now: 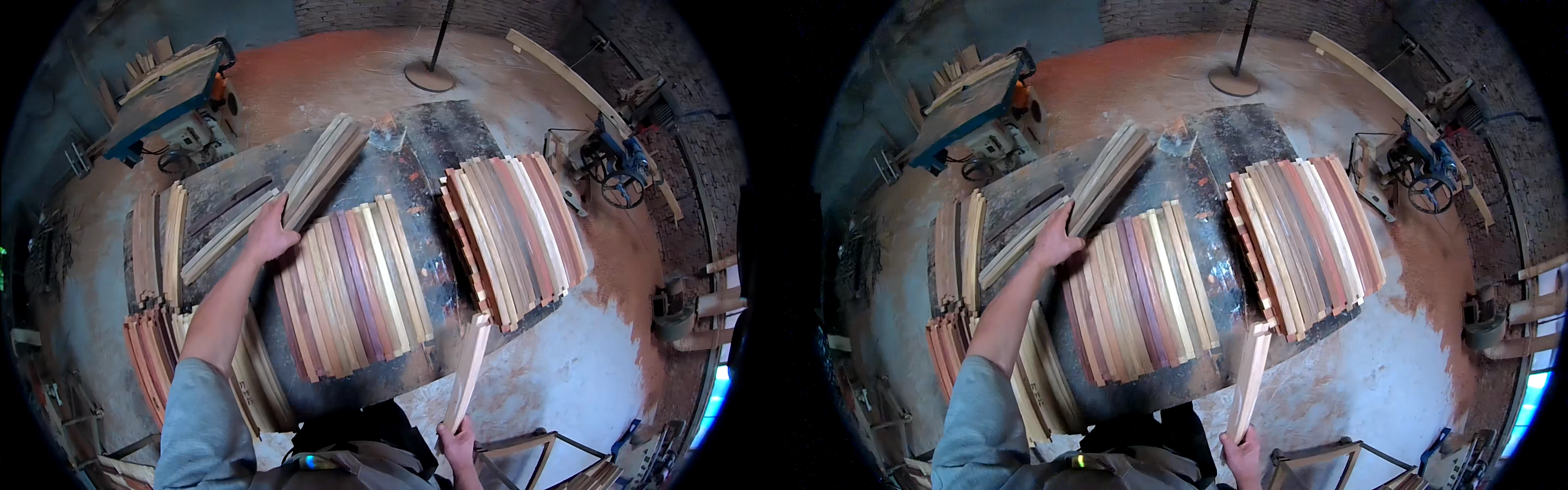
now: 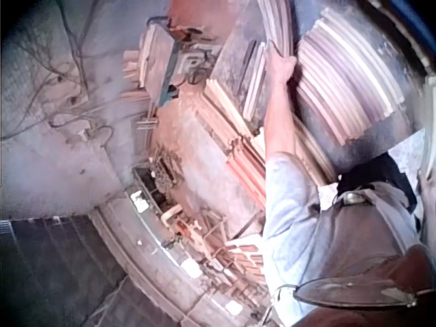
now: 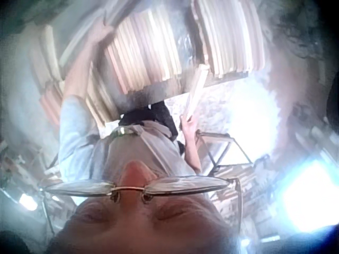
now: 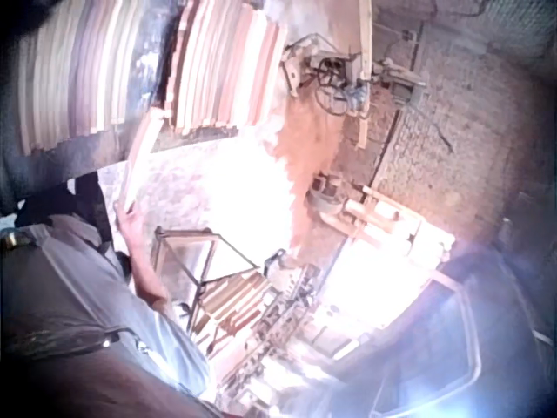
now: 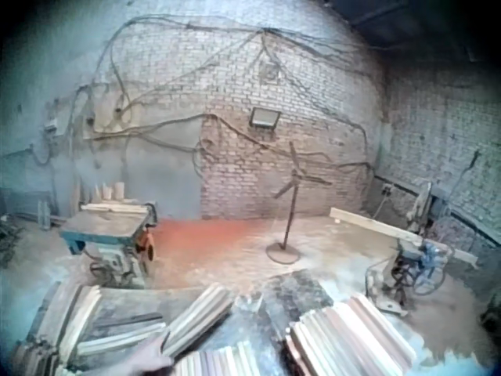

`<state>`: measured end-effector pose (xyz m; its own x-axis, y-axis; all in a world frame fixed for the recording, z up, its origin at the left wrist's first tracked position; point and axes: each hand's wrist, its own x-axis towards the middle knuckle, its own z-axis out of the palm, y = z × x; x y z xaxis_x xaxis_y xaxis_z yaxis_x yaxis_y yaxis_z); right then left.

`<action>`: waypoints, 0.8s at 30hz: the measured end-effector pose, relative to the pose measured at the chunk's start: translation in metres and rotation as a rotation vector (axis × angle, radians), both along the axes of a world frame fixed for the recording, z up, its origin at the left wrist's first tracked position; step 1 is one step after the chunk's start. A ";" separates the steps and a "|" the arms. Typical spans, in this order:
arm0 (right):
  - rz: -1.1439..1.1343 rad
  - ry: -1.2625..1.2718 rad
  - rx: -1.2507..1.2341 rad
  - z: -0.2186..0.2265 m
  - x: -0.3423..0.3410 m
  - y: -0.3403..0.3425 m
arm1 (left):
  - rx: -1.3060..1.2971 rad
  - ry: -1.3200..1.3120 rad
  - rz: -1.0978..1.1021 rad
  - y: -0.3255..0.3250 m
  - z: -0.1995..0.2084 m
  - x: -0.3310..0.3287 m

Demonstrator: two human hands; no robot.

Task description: The person sorts and stacks thin wooden planks on a workbench. They pick up planks from scattered piles, arrange them by color and size, and form neat stacks on the table.

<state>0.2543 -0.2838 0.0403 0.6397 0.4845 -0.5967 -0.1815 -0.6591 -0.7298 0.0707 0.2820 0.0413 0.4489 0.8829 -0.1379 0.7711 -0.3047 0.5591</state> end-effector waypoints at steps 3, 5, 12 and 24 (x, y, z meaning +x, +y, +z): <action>-0.018 0.046 -0.034 0.002 -0.007 0.014 | 0.025 0.061 -0.036 0.031 -0.013 0.017; -0.028 0.062 -0.076 -0.002 -0.009 0.017 | 0.049 0.061 -0.046 0.045 -0.019 0.030; -0.010 0.017 -0.129 -0.007 -0.020 0.032 | 0.122 0.105 -0.098 0.082 -0.034 0.078; 0.064 -0.041 -0.231 0.014 -0.021 0.078 | 0.560 0.314 -0.165 0.071 -0.076 0.089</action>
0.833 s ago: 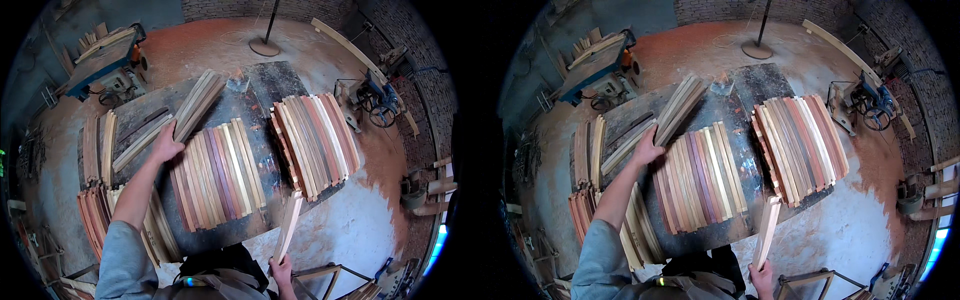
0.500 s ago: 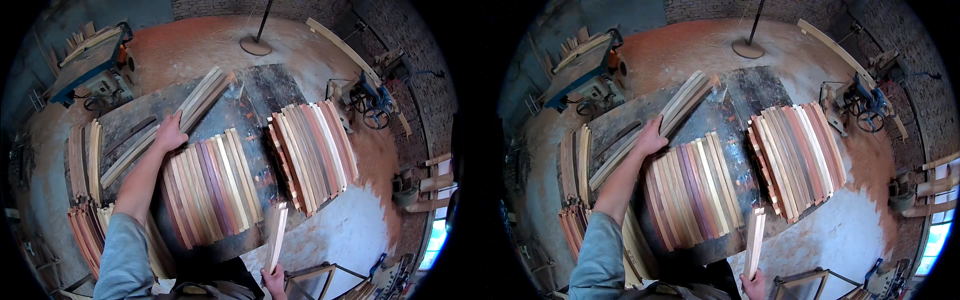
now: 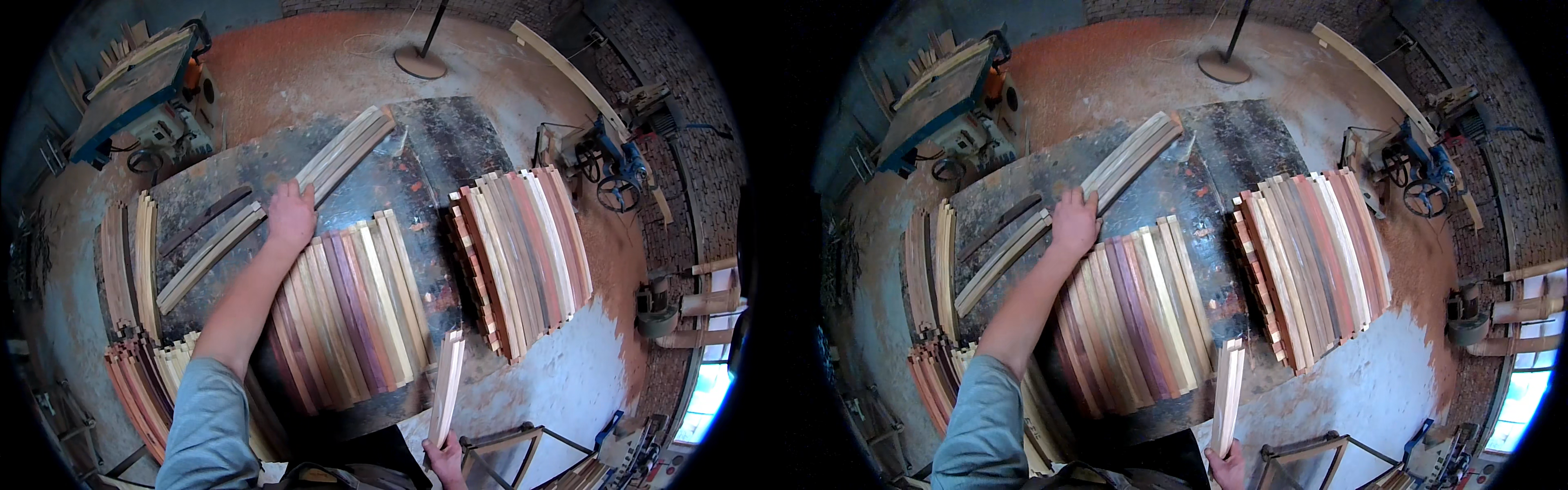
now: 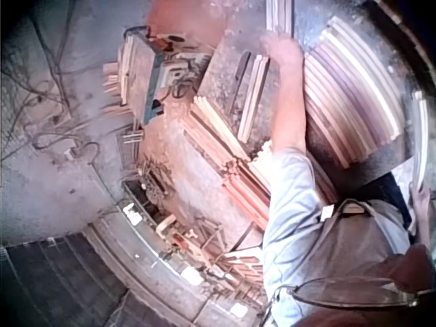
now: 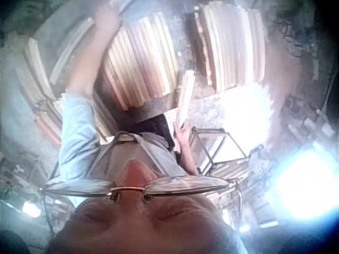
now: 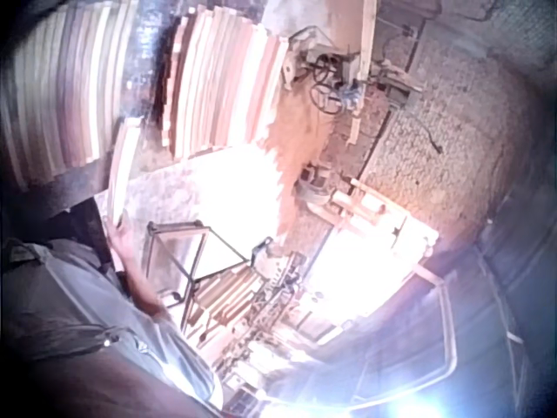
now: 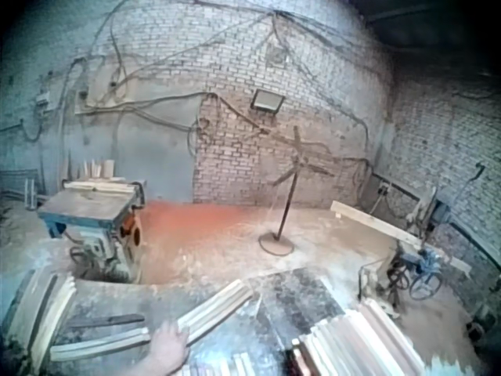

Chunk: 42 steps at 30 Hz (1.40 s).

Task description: The person sorts and stacks thin wooden planks on a workbench. They pick up planks from scattered piles, arrange them by color and size, and form neat stacks on the table.

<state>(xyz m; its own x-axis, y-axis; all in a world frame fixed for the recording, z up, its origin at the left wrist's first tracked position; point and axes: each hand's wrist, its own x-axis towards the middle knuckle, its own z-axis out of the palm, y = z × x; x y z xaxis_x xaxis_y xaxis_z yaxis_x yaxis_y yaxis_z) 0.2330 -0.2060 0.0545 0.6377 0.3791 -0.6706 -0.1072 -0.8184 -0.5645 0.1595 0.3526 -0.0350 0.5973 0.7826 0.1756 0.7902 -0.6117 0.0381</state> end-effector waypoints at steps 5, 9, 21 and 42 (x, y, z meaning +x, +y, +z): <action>0.021 0.040 0.012 -0.006 0.007 0.010 | 0.057 0.065 0.038 -0.016 -0.008 0.009; -0.001 0.056 0.037 -0.007 0.004 0.012 | 0.006 0.100 0.040 -0.021 -0.006 0.016; -0.025 0.065 0.008 -0.003 -0.002 0.022 | 0.077 -0.047 0.133 -0.009 -0.015 0.016; -0.044 0.080 0.065 0.001 0.006 0.033 | -0.028 -0.277 0.157 -0.014 -0.026 0.040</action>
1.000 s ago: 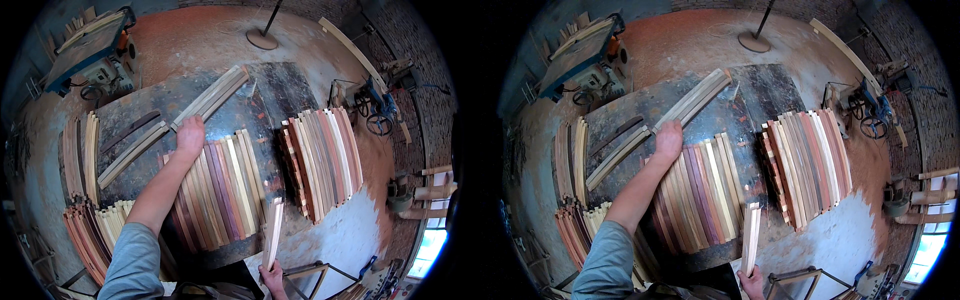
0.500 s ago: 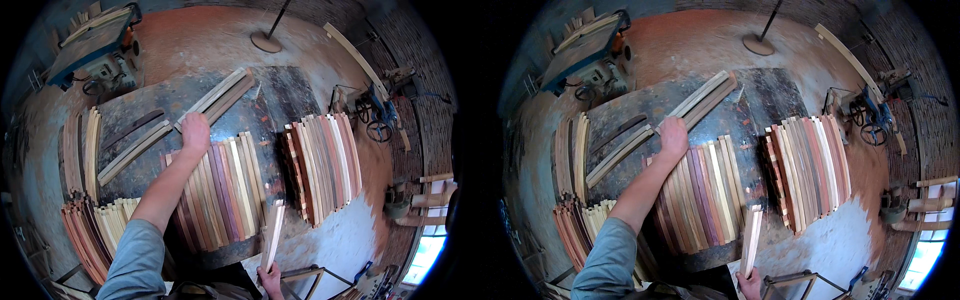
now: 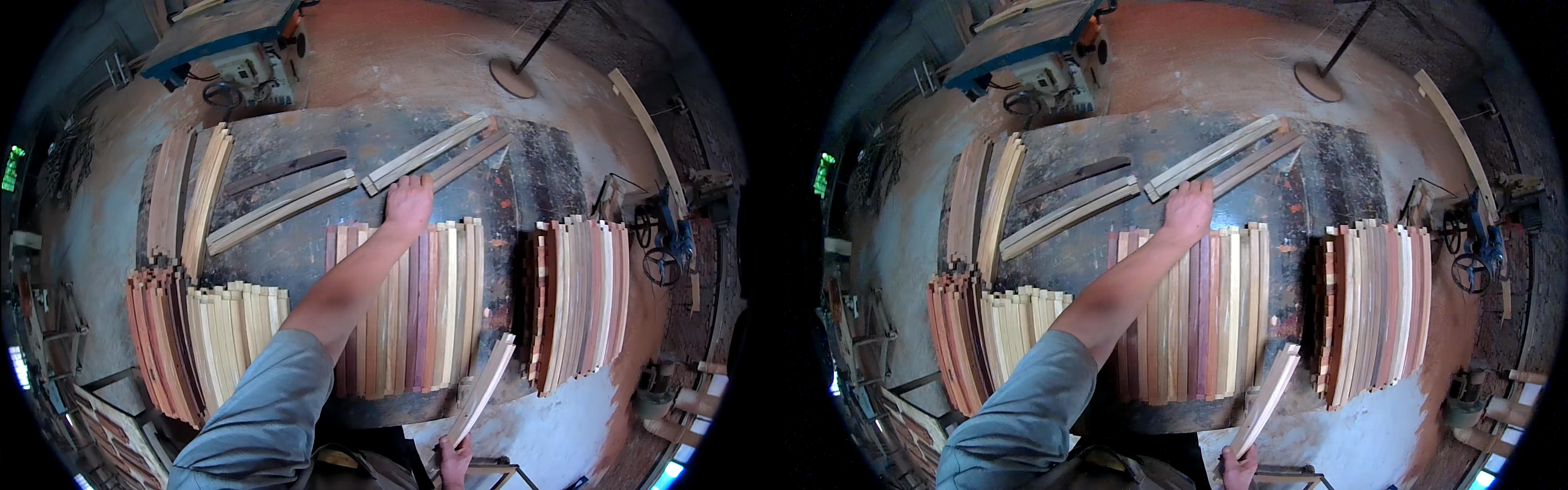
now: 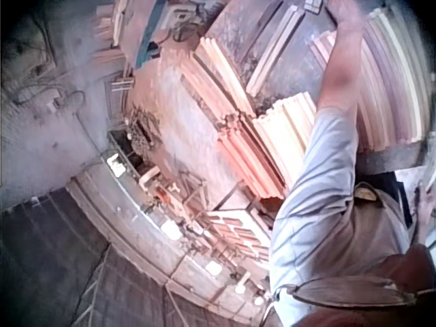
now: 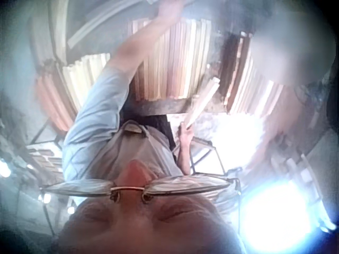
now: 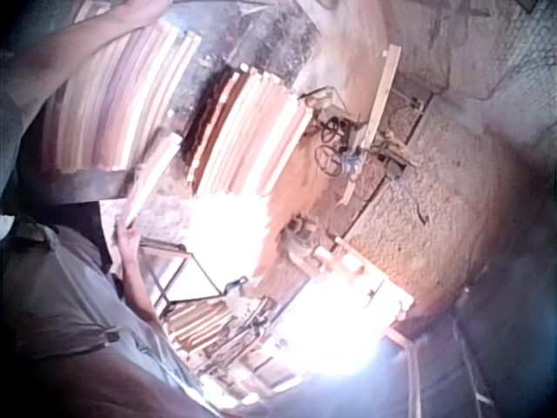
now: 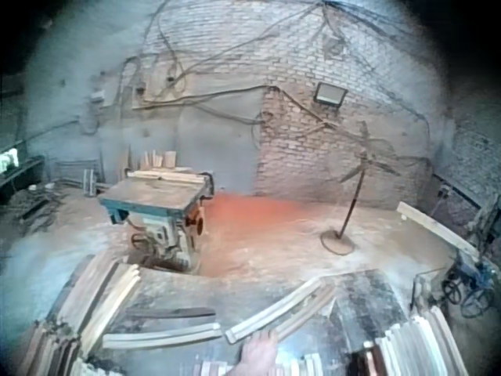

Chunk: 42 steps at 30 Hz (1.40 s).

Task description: The person sorts and stacks thin wooden planks on a workbench. They pick up planks from scattered piles, arrange them by color and size, and form neat stacks on the table.

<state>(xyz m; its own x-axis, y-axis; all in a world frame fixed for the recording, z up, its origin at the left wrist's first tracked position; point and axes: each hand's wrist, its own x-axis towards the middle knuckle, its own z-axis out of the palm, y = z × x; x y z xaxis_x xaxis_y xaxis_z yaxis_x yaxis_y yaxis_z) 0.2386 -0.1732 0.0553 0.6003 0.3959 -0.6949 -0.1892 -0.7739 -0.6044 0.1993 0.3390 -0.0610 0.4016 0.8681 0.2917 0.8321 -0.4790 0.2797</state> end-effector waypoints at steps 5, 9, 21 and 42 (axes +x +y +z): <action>0.005 -0.028 0.012 -0.009 -0.001 -0.008 | -0.179 -0.209 -0.067 -0.006 0.044 -0.058; 0.046 -0.037 0.024 -0.021 0.007 -0.018 | -0.225 -0.106 0.090 -0.019 0.065 -0.164; 0.050 -0.014 0.036 -0.020 0.021 -0.016 | -0.284 0.142 0.172 -0.017 0.059 -0.320; -0.032 -0.009 0.082 -0.035 0.011 -0.037 | -1.033 -0.743 0.314 0.003 0.031 -0.255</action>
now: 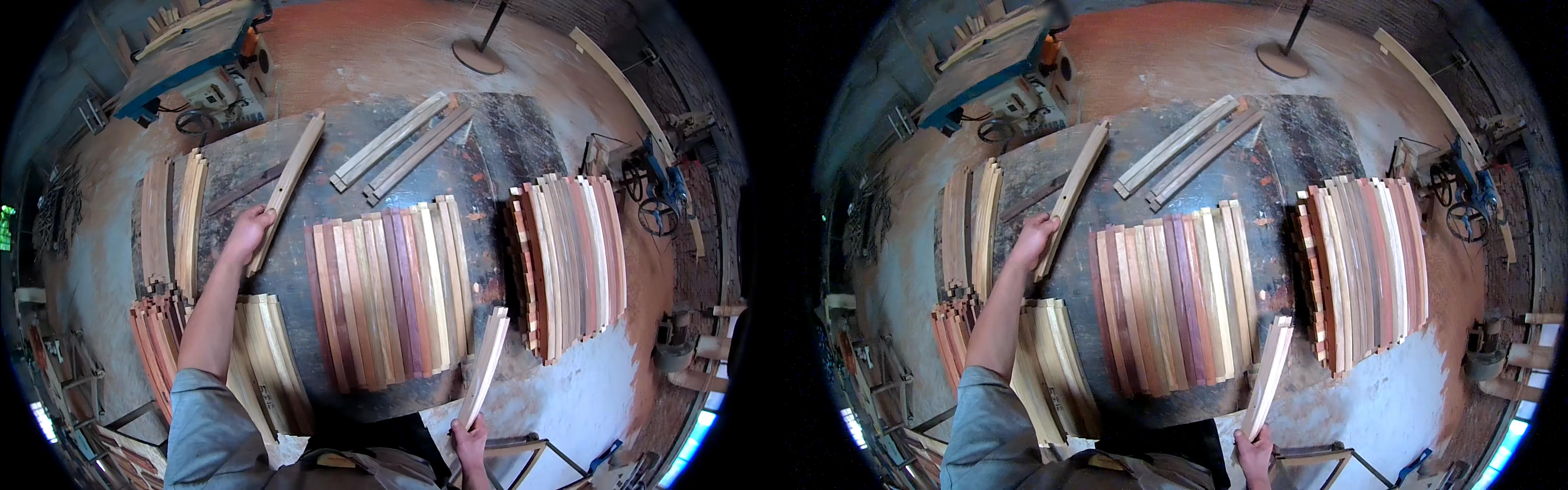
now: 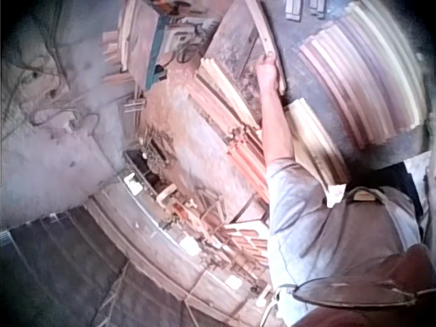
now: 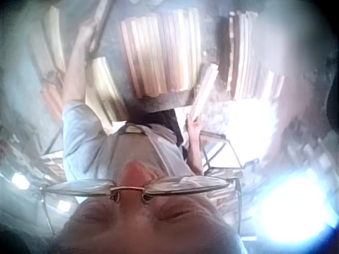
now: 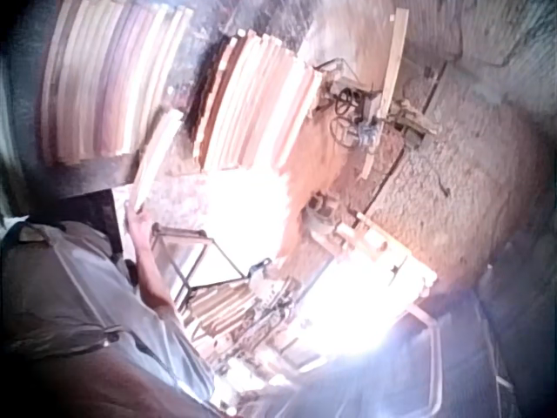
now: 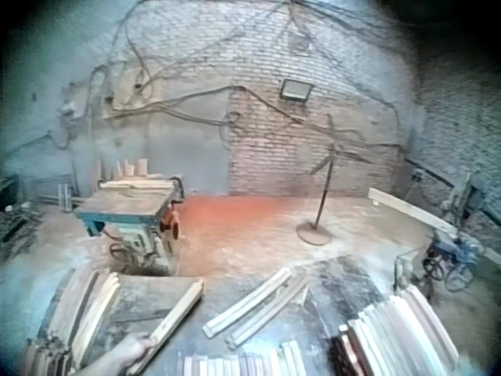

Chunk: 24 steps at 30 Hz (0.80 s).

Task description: The person sorts and stacks thin wooden planks on a workbench. They pick up planks from scattered piles, arrange them by color and size, and form neat stacks on the table.

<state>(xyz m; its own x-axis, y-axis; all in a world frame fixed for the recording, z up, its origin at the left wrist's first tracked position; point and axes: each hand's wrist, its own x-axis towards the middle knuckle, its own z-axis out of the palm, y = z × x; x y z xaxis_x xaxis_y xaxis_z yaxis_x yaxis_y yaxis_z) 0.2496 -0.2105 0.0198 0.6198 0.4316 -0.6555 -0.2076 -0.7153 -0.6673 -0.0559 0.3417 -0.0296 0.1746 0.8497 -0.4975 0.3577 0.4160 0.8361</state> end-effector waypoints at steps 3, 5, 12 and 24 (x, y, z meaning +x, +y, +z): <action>0.023 0.046 -0.088 0.001 0.003 0.002 | 0.279 0.341 -0.028 -0.004 -0.019 0.017; 0.054 -0.001 -0.083 0.005 0.000 0.007 | 0.491 0.603 -0.121 -0.010 -0.021 0.027; 0.070 -0.012 -0.063 0.002 0.004 -0.005 | 0.876 0.925 -0.112 -0.014 -0.034 0.038; 0.071 0.032 -0.001 0.004 0.014 0.000 | 0.546 0.653 -0.204 -0.143 0.011 0.059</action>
<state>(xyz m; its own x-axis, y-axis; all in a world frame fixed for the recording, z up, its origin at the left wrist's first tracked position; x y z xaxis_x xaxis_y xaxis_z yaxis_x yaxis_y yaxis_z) 0.2640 -0.2109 0.0237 0.5661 0.4728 -0.6753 -0.1779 -0.7298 -0.6601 0.0033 0.1986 -0.0189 0.1714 0.9817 -0.0835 0.8585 -0.1072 0.5015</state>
